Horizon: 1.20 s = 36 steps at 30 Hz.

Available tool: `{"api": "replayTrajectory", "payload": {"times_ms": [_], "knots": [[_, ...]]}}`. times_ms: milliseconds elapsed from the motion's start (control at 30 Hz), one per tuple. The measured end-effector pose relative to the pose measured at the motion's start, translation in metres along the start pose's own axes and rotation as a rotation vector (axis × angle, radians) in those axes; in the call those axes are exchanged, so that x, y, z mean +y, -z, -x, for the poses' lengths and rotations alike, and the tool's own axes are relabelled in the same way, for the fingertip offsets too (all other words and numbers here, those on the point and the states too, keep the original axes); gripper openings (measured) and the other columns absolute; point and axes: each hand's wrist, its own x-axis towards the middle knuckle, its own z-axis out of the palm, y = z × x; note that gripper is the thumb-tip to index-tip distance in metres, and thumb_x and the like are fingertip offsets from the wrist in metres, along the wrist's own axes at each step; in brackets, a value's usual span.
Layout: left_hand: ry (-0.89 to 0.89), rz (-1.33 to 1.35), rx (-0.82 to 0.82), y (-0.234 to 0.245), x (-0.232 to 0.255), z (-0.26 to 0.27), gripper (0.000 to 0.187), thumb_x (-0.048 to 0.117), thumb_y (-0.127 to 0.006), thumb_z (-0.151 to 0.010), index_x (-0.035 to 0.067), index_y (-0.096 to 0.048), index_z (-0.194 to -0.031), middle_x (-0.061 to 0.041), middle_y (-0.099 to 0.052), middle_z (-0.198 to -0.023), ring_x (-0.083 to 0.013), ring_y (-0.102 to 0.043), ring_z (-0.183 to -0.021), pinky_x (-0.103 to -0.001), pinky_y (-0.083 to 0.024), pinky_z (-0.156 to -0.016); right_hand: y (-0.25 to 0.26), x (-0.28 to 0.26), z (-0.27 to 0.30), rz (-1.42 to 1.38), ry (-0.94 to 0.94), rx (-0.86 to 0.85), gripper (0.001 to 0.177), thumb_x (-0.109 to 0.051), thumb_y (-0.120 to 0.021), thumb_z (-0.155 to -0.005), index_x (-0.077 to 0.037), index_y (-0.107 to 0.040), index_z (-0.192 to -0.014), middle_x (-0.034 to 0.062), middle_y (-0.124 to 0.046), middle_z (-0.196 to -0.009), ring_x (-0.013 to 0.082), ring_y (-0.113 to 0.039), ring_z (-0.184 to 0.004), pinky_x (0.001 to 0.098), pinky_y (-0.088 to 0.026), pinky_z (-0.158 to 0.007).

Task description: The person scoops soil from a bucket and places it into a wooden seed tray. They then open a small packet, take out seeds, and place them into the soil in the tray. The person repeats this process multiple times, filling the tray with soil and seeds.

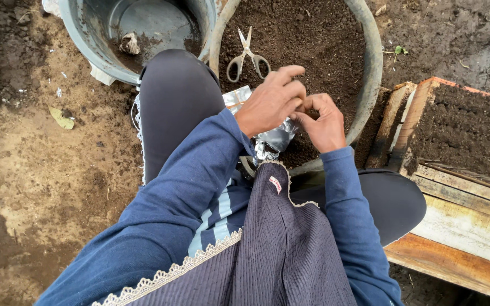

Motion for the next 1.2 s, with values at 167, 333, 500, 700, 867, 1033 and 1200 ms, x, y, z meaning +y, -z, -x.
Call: {"api": "replayTrajectory", "payload": {"times_ms": [167, 333, 500, 700, 867, 1033, 1200], "knots": [[-0.15, -0.299, 0.087, -0.029, -0.042, -0.004, 0.023, 0.025, -0.061, -0.091, 0.014, -0.07, -0.073, -0.003, -0.068, -0.111, -0.0289, -0.062, -0.107, -0.044, -0.057, -0.07, -0.006, -0.033, -0.004, 0.332, 0.338, 0.004, 0.02, -0.002, -0.092, -0.082, -0.005, -0.072, -0.08, 0.0116, -0.059, -0.102, 0.0328, -0.062, -0.106, 0.0442, -0.055, -0.093], [0.01, -0.432, 0.132, -0.031, -0.055, 0.002, 0.02, 0.004, -0.065, -0.085, 0.009, -0.068, -0.066, -0.01, -0.069, -0.072, -0.0305, -0.069, -0.071, -0.04, -0.06, -0.06, 0.004, -0.034, -0.047, 0.199, 0.218, -0.085, 0.01, -0.02, -0.079, -0.1, -0.012, -0.078, -0.106, 0.0125, -0.071, -0.115, 0.0337, -0.064, -0.121, 0.0519, -0.049, -0.108], [0.094, 0.023, 0.152, -0.004, -0.016, -0.01, 0.024, 0.004, -0.055, -0.08, 0.02, -0.053, -0.062, 0.003, -0.058, -0.07, -0.0292, -0.061, -0.065, -0.039, -0.052, -0.055, -0.03, 0.085, -0.074, 0.513, 0.057, -0.085, 0.045, -0.024, -0.07, -0.097, -0.013, -0.064, -0.14, 0.0196, -0.061, -0.132, 0.0441, -0.058, -0.127, 0.0586, -0.047, -0.11], [0.077, 0.093, 0.019, -0.037, -0.024, -0.032, 0.039, 0.002, -0.058, -0.077, 0.022, -0.034, -0.054, 0.008, -0.038, -0.045, -0.0193, -0.037, -0.041, -0.034, -0.036, -0.045, -0.01, 0.078, -0.055, 0.229, -0.312, 0.052, 0.027, -0.046, -0.073, -0.088, -0.03, -0.074, -0.11, 0.0015, -0.074, -0.105, 0.0277, -0.07, -0.107, 0.0444, -0.055, -0.096], [0.059, 0.18, -0.129, -0.042, -0.007, -0.035, 0.046, 0.0, -0.056, -0.082, 0.026, -0.026, -0.058, 0.014, -0.024, -0.048, -0.0097, -0.018, -0.045, -0.028, -0.027, -0.048, 0.018, -0.047, -0.031, -0.768, -0.38, 0.44, 0.035, -0.036, -0.065, -0.099, -0.003, -0.074, -0.11, 0.0183, -0.073, -0.093, 0.0292, -0.075, -0.081, 0.0409, -0.067, -0.069], [0.098, 0.209, -0.229, -0.036, -0.006, -0.036, 0.033, 0.005, -0.059, -0.088, 0.018, -0.049, -0.059, 0.003, -0.048, -0.048, -0.0151, -0.05, -0.047, -0.03, -0.05, -0.057, 0.011, -0.051, -0.035, -0.788, -0.21, 0.454, 0.031, -0.03, -0.062, -0.101, -0.003, -0.069, -0.089, 0.0177, -0.068, -0.078, 0.0303, -0.075, -0.078, 0.0416, -0.067, -0.076], [0.135, 0.153, -0.235, -0.05, -0.025, -0.045, 0.017, 0.018, -0.063, -0.08, 0.011, -0.068, -0.065, -0.006, -0.065, -0.057, -0.0324, -0.071, -0.068, -0.044, -0.058, -0.067, 0.003, -0.057, -0.03, -0.556, -0.194, 0.391, 0.027, -0.028, -0.058, -0.101, -0.007, -0.069, -0.087, 0.014, -0.07, -0.079, 0.024, -0.076, -0.077, 0.0298, -0.059, -0.062]]}}
